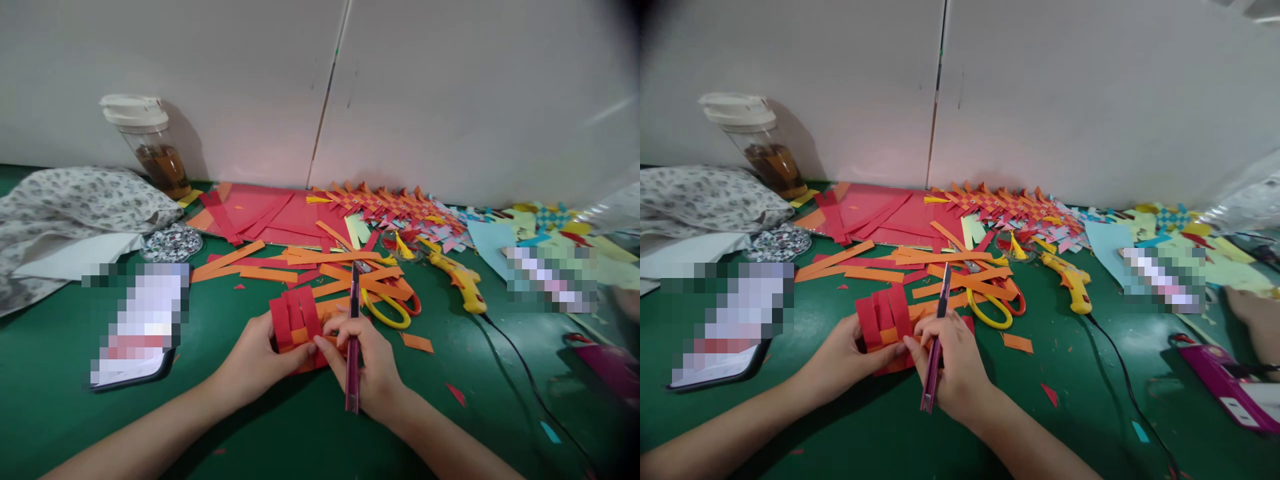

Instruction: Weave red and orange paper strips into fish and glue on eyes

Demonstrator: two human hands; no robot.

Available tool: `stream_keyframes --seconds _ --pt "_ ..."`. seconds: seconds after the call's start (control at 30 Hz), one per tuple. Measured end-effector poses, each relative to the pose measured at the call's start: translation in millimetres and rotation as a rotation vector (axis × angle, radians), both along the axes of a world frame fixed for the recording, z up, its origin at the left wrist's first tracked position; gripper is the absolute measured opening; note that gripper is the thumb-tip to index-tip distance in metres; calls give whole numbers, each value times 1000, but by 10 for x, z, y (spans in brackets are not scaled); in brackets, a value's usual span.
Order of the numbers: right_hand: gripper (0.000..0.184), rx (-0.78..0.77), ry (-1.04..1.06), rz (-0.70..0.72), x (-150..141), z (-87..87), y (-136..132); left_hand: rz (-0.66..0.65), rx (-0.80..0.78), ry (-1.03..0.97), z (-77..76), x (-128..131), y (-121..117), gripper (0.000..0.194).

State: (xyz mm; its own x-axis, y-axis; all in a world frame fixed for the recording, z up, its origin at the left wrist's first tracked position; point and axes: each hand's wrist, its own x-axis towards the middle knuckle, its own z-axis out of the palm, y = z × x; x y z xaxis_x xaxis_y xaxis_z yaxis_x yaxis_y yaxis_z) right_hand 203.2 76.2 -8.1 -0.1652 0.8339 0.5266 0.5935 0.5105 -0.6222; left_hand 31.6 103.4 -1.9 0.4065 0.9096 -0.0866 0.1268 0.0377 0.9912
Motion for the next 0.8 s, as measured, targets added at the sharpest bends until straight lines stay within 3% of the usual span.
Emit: stream_keyframes --seconds 0.23,0.8 --pt "18 15 57 -60 -23 17 5 -14 -29 -14 -6 -3 4 28" --pt "17 91 427 -299 99 152 82 -6 -42 -20 -14 -18 0 34"
